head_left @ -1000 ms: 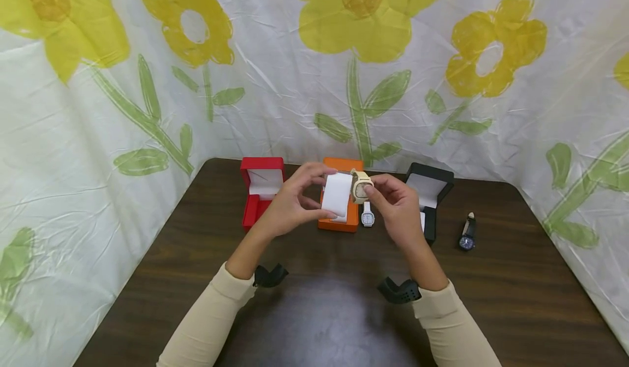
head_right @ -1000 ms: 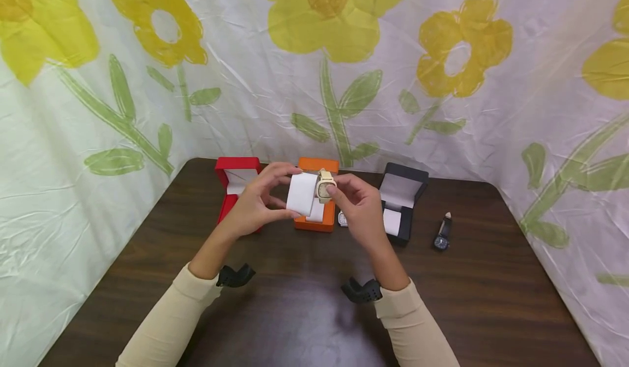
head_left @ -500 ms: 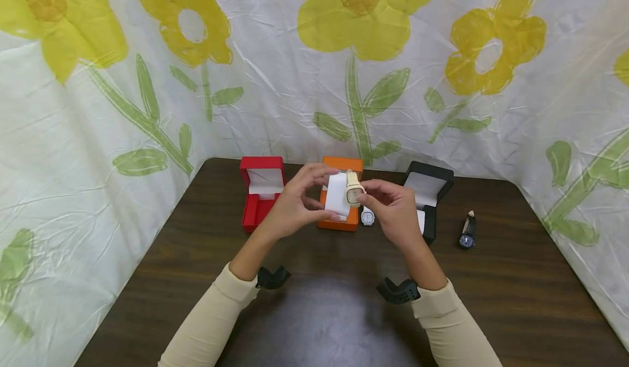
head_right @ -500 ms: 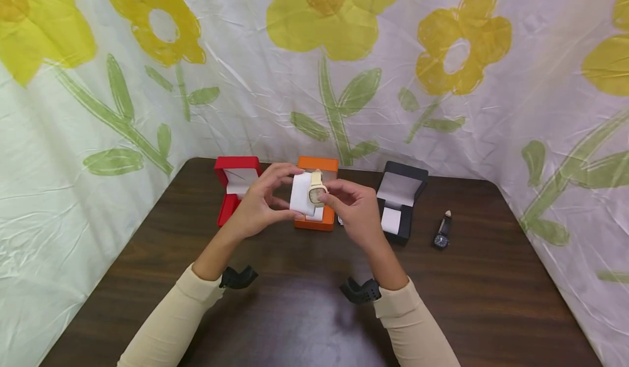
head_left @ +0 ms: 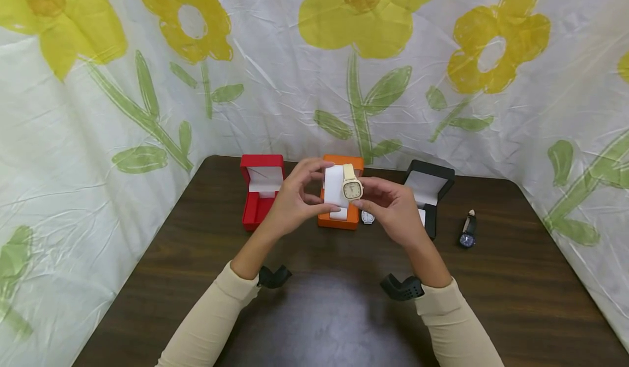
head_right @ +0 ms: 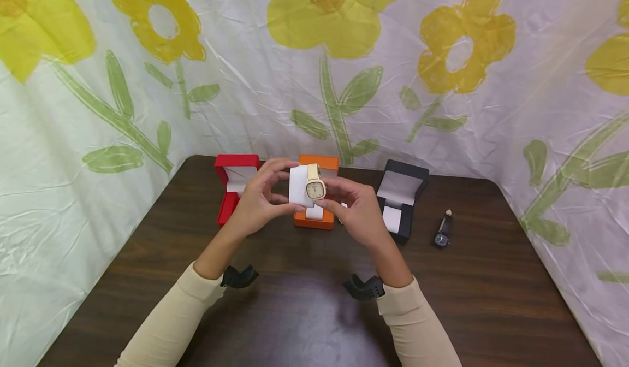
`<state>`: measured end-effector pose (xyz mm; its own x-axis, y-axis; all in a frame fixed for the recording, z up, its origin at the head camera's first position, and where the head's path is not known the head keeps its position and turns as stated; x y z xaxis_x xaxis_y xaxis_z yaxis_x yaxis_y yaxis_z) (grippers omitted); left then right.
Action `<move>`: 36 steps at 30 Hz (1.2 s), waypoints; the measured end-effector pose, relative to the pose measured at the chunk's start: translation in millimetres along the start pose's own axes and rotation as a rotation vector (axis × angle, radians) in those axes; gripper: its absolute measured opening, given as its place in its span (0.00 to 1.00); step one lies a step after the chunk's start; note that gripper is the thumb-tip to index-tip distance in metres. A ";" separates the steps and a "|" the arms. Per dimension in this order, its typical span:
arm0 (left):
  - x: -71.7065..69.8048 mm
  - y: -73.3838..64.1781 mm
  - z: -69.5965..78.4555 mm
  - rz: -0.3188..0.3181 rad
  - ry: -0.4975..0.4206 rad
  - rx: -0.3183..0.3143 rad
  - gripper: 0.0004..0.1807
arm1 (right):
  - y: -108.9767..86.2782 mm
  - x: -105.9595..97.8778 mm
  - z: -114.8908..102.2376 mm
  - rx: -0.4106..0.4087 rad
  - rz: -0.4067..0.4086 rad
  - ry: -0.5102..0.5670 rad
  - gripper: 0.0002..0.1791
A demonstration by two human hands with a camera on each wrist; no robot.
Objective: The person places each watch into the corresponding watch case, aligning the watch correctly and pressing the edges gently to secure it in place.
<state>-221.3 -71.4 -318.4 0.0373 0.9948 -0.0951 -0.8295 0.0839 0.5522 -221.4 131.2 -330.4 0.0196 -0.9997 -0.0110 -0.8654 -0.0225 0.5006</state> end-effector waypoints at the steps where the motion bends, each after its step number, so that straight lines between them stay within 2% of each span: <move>1: 0.3 0.2 -1.5 0.001 0.002 -0.001 0.39 | 0.3 -0.2 -0.1 -0.001 0.008 -0.006 0.20; 7: 1.0 1.3 -16.3 0.014 -0.005 0.005 0.41 | 0.2 -1.4 -0.2 0.007 0.046 -0.024 0.21; 11: 1.0 1.3 -23.3 0.018 -0.013 0.032 0.41 | -0.3 -1.4 -0.5 0.015 0.056 -0.029 0.21; 18: 1.2 1.3 -22.6 0.029 -0.026 0.092 0.40 | -0.8 -0.4 -1.2 0.035 0.080 -0.023 0.20; 26: 1.4 1.7 -20.5 0.060 0.011 0.092 0.40 | -0.5 0.2 0.4 0.066 0.115 -0.062 0.19; 36: 1.6 1.6 -21.5 0.083 0.023 0.086 0.39 | -0.5 0.7 2.7 0.090 0.142 -0.048 0.19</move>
Point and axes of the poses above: each hand's wrist, its own y-axis towards the middle knuckle, its own x-axis out of the palm, z = x × y, the point moved 5 cm from there along y, towards the middle knuckle, and after that the axes turned 15 degrees about z, right-handed, at the moved point
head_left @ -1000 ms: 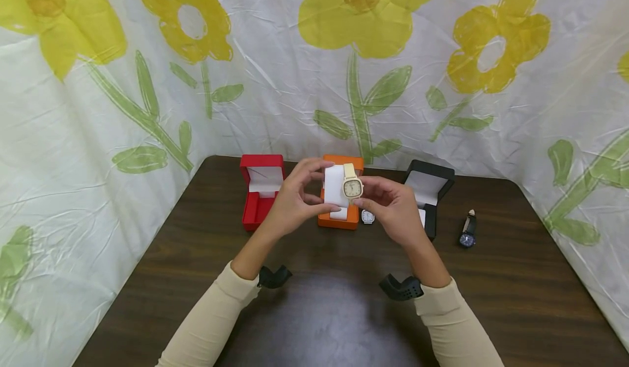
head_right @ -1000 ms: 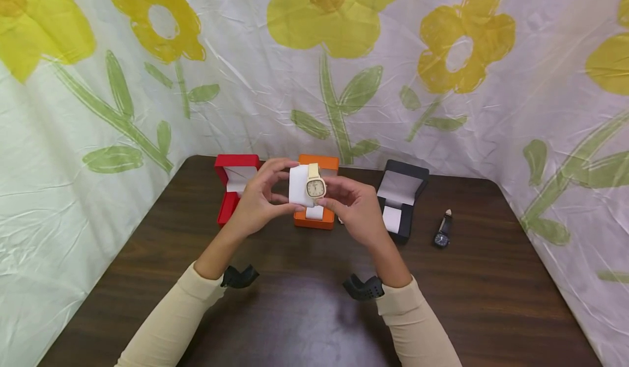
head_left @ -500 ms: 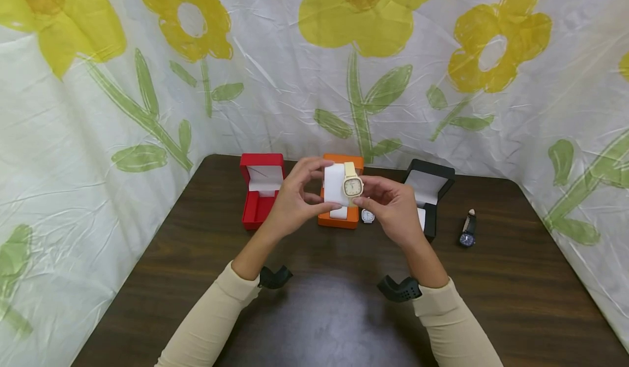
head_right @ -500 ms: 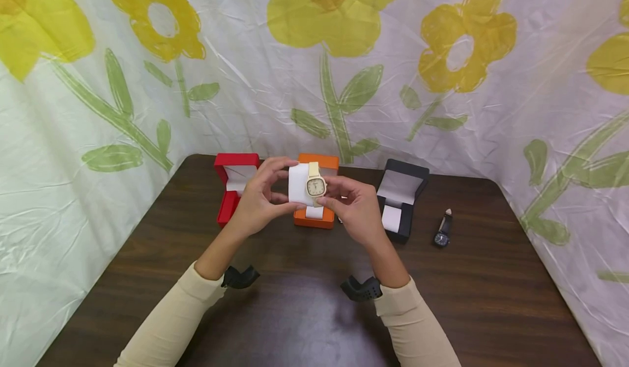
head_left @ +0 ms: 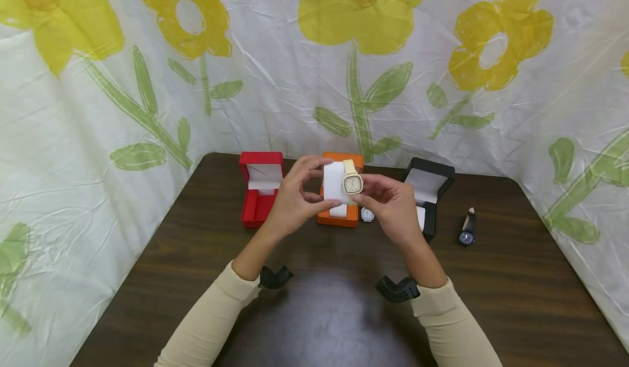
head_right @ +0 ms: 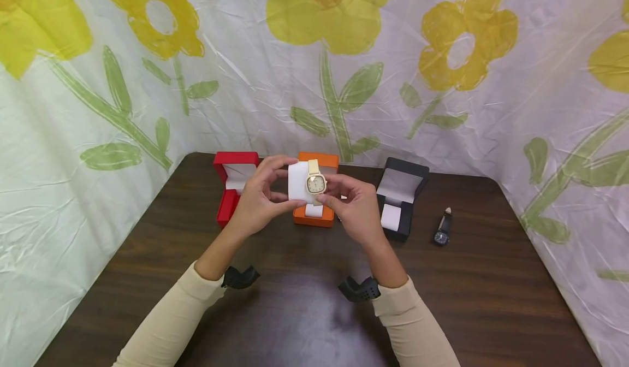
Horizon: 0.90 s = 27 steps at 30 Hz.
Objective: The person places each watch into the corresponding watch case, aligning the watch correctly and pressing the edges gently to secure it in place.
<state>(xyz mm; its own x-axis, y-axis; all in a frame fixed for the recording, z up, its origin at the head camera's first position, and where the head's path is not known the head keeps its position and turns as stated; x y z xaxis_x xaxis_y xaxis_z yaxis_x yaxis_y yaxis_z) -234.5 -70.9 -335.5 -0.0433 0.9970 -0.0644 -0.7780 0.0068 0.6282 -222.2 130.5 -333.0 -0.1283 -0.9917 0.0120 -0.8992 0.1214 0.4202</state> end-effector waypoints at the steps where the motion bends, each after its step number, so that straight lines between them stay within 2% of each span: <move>1: 0.0 -0.1 -0.4 0.002 0.002 -0.003 0.39 | -0.1 0.3 -0.2 0.001 0.000 -0.001 0.19; 10: 1.3 -0.8 0.5 0.013 0.046 -0.057 0.38 | -0.3 1.8 0.4 -0.004 0.023 -0.013 0.18; 14: 1.4 -0.1 7.8 0.009 0.057 -0.084 0.39 | -0.7 3.3 2.3 -0.001 0.033 -0.015 0.19; 18: 0.1 0.6 19.1 0.000 0.032 -0.081 0.39 | -1.4 4.5 1.8 -0.010 0.043 -0.010 0.19; 21: -0.7 0.6 17.0 -0.005 0.014 -0.075 0.40 | -2.2 5.1 1.2 -0.017 0.047 -0.003 0.20; 27: -1.6 0.8 2.8 -0.014 -0.013 -0.048 0.41 | -2.7 6.3 0.8 -0.019 0.038 0.014 0.19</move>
Point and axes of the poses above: each hand's wrist, its own y-axis towards the middle knuckle, its own x-axis out of the palm, z = x × y, the point moved 5 cm from there along y, towards the middle knuckle, and after that the axes turned 15 degrees about z, right-handed, at the moved point
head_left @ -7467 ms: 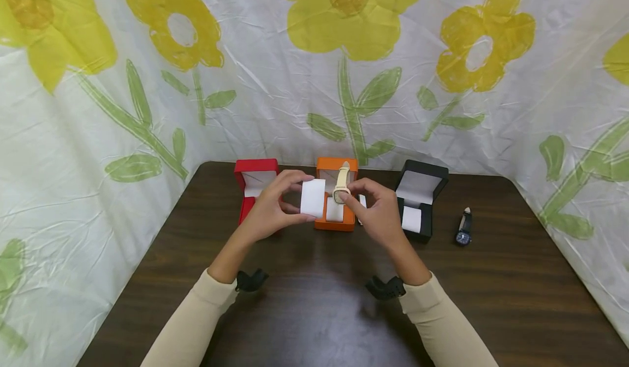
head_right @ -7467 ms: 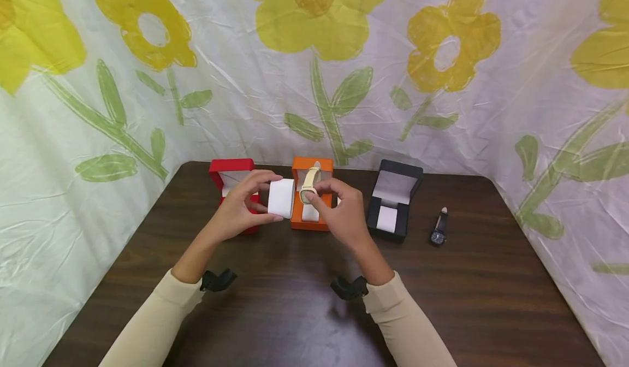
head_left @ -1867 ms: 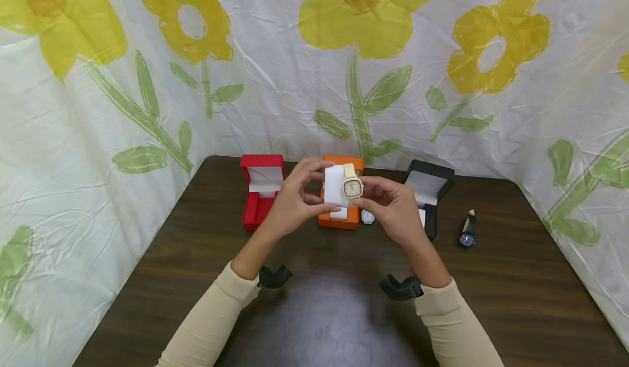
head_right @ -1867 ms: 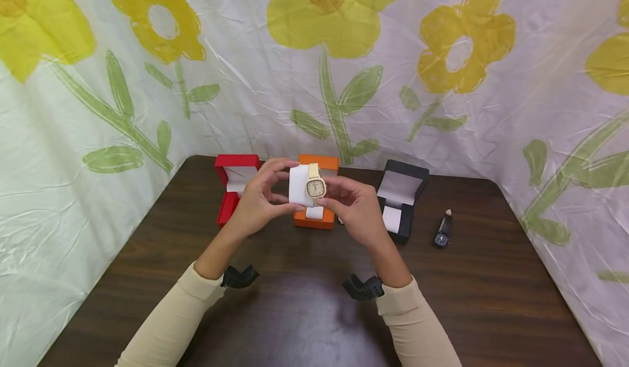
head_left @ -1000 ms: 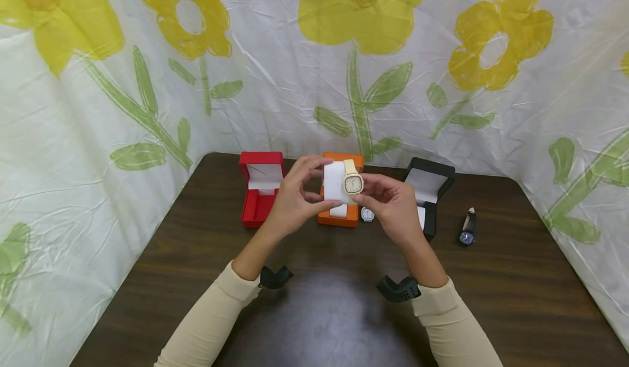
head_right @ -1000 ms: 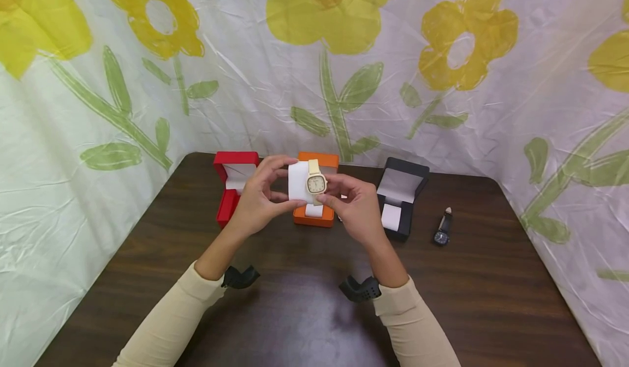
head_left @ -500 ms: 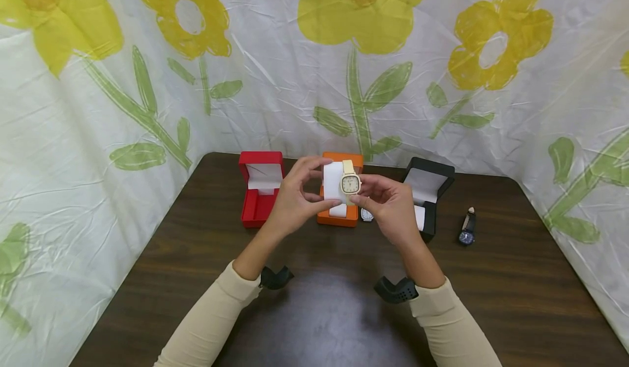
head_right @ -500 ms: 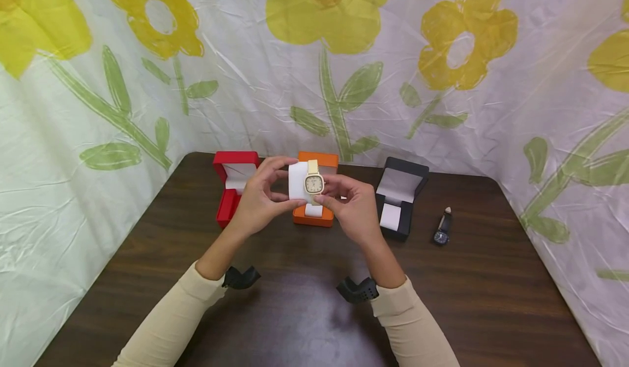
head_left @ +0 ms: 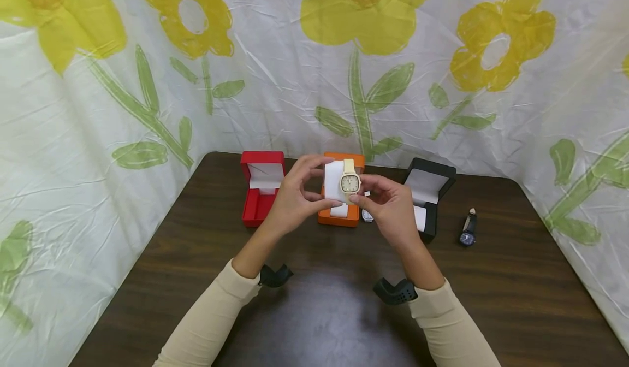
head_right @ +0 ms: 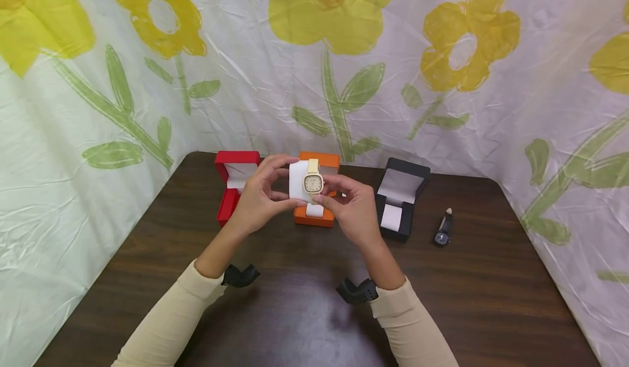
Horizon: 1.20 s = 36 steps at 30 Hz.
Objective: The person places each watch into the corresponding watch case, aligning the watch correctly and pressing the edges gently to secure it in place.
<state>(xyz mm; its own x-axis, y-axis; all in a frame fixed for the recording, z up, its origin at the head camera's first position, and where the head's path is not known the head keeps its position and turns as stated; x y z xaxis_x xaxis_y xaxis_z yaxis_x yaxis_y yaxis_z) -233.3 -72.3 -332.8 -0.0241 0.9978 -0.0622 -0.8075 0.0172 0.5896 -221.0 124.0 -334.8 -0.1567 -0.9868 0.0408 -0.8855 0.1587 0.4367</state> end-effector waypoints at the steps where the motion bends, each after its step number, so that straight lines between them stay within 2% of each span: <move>1: 0.1 0.4 -0.7 -0.002 -0.003 0.002 0.41 | 0.2 -0.5 -0.2 0.000 -0.004 0.000 0.19; 6: 0.8 2.3 -1.4 -0.010 -0.023 -0.015 0.42 | 2.6 -4.3 -4.0 -0.041 -0.050 -0.014 0.18; 10: 2.2 3.5 -1.8 -0.024 -0.037 -0.025 0.42 | 7.8 -12.3 -9.0 -0.150 -0.080 -0.035 0.23; 14: 3.2 3.5 -2.5 -0.034 -0.042 -0.034 0.41 | 14.2 -20.2 -12.3 -0.247 -0.130 -0.074 0.38; 17: 3.2 3.3 -1.2 -0.044 -0.052 -0.029 0.40 | 15.4 -20.2 -13.7 -0.282 -0.231 -0.094 0.52; 20: 3.2 3.2 0.5 -0.060 -0.063 -0.016 0.40 | 13.7 -16.7 -12.4 -0.296 -0.323 -0.104 0.60; 23: 3.8 3.1 0.9 -0.079 -0.075 -0.018 0.40 | 11.5 -13.8 -10.7 -0.303 -0.351 -0.104 0.59; 30: 5.7 2.0 2.2 -0.124 -0.086 -0.043 0.40 | 9.6 -12.6 -12.0 -0.330 -0.326 -0.098 0.53; 36: 2.7 -3.0 17.9 -0.170 -0.113 -0.073 0.42 | 7.0 -13.1 -9.7 -0.323 -0.316 -0.088 0.52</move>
Point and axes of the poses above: each hand's wrist, its own y-axis towards the middle knuckle, its own x-axis out of the palm, z = x × y, the point moved 5 cm from there along y, towards the middle knuckle, and after that the axes turned 15 degrees about z, right-handed, at the moved point
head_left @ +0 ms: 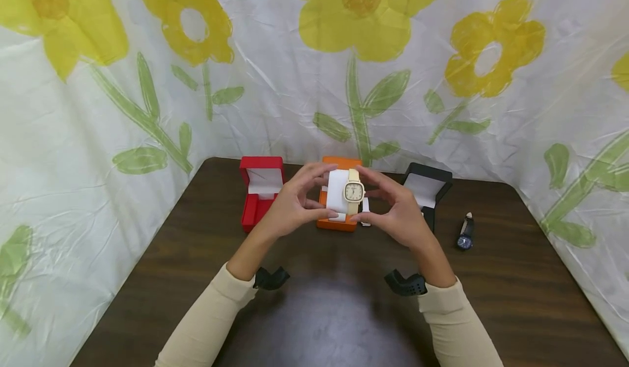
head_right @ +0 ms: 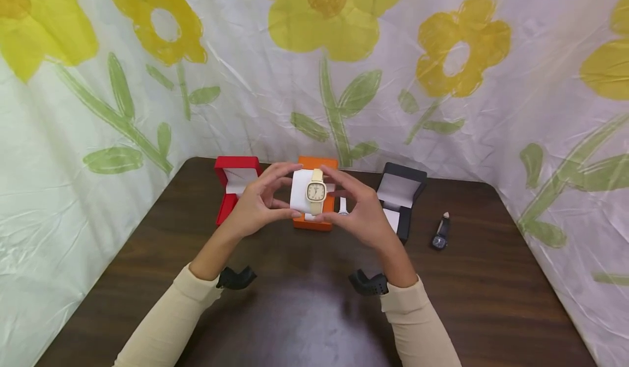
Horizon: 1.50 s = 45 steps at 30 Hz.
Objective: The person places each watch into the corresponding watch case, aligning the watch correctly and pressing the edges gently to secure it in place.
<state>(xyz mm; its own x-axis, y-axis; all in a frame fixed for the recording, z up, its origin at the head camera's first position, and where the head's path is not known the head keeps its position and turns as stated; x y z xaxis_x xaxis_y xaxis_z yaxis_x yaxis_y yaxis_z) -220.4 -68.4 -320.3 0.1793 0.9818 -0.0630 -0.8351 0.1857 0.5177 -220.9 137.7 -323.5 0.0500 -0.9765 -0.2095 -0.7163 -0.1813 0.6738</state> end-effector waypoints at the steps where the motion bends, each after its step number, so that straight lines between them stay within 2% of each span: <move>1: 0.2 -1.0 3.1 -0.003 -0.008 0.002 0.42 | -0.5 0.1 0.2 0.002 -0.002 0.004 0.52; 5: 0.1 -2.4 7.1 -0.002 -0.020 0.012 0.41 | -2.5 -0.1 -0.5 0.001 -0.023 0.010 0.53; 11: -1.9 -1.9 -11.6 0.008 -0.048 0.003 0.44 | -3.3 -0.4 -3.7 -0.013 -0.034 0.019 0.54; 15: -3.6 -2.2 -16.1 0.014 -0.061 0.027 0.45 | -2.6 0.6 -3.9 -0.024 -0.025 0.030 0.53; 29: -3.6 -3.0 -13.0 0.031 -0.070 0.047 0.44 | -0.8 4.0 -5.7 -0.051 0.008 0.061 0.52; 45: 2.2 -1.3 -13.9 -0.010 -0.056 0.068 0.44 | -2.5 6.7 -2.3 -0.038 0.003 0.028 0.51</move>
<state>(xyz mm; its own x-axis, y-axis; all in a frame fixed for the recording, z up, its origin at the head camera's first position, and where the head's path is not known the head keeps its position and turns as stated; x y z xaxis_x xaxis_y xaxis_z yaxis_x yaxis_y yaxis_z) -226.2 -66.0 -332.9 0.2177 0.9758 -0.0218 -0.7962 0.1905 0.5743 -217.1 131.3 -324.9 0.0674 -0.9798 -0.1881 -0.6897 -0.1820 0.7008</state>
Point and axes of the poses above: each hand's wrist, its own y-axis towards the middle knuckle, its own x-axis out of the palm, z = x × y, the point moved 5 cm from there along y, towards the middle knuckle, and after that the axes turned 15 degrees about z, right-handed, at the moved point
